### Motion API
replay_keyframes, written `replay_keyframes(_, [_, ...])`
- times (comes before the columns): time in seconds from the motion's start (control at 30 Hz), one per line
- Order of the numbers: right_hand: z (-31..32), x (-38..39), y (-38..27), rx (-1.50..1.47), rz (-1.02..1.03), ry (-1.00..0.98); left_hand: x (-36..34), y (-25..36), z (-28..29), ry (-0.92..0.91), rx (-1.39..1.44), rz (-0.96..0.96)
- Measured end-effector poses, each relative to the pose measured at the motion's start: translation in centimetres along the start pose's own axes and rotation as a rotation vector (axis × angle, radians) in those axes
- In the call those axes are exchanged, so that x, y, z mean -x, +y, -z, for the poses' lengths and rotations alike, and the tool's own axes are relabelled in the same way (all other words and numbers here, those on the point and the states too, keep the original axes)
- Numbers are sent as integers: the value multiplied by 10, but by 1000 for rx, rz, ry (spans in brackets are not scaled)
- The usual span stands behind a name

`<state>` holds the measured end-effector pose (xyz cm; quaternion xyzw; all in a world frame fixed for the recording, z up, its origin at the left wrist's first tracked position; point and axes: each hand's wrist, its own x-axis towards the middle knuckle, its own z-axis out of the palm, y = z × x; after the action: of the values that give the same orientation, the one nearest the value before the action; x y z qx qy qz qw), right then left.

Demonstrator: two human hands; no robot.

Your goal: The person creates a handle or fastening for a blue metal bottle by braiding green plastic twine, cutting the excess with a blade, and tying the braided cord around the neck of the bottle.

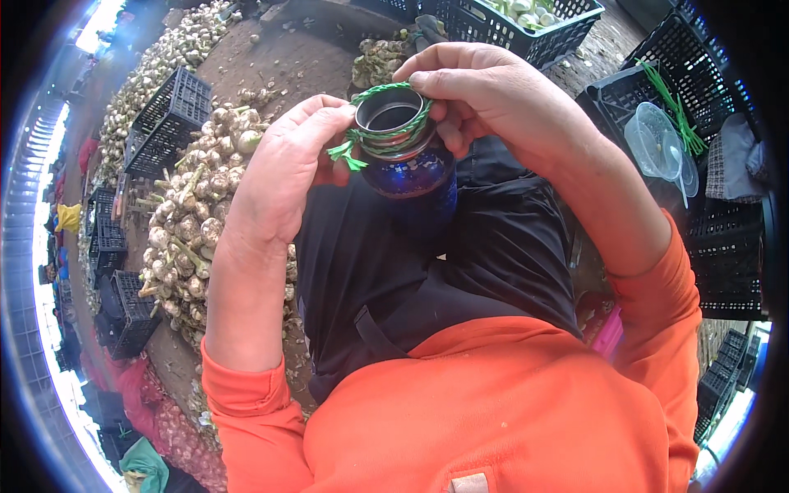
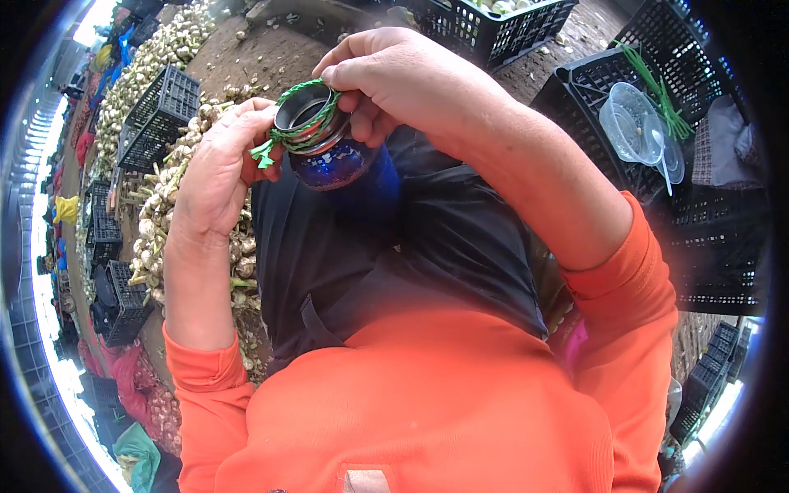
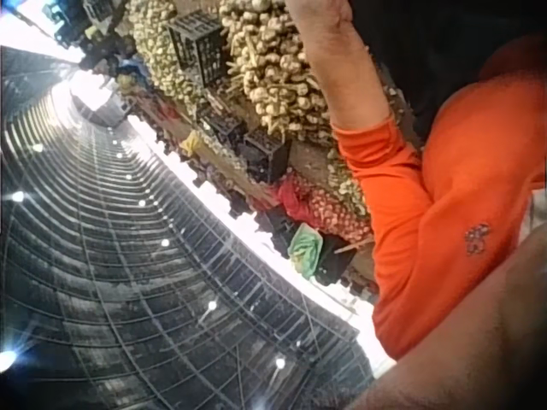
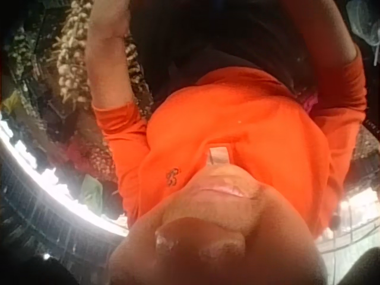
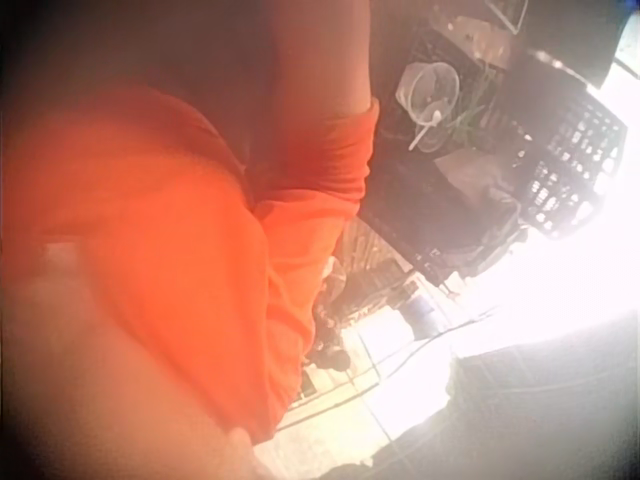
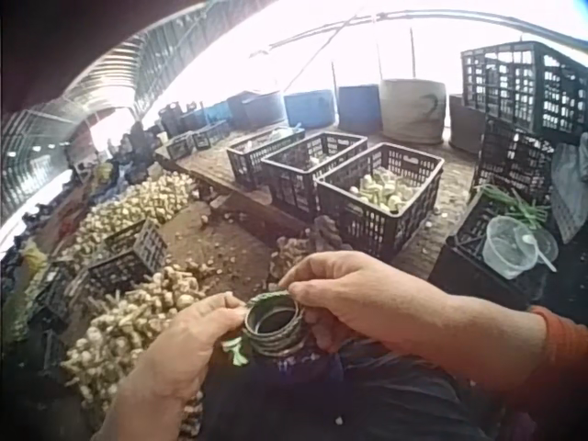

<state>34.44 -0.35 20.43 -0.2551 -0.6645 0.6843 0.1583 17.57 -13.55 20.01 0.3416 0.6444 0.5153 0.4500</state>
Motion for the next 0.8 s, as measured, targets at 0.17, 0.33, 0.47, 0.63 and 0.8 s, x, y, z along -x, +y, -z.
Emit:
replay_keyframes(0.17, [0, 3, -1, 8, 14, 3, 4, 1, -3, 7, 12, 7])
replay_keyframes(0.33, [-1, 4, 2, 5, 59, -11, 7, -2, -2, 30, 10, -34])
replay_keyframes(0.47, [1, 5, 3, -1, 67, -8, 6, -3, -3, 31, 18, -32])
replay_keyframes(0.63, [1, 5, 4, -6, 67, -5, 6, -4, -4, 29, 34, -37])
replay_keyframes(0.8, [2, 5, 3, -23, 57, -11, 5, -6, -3, 34, 47, -37])
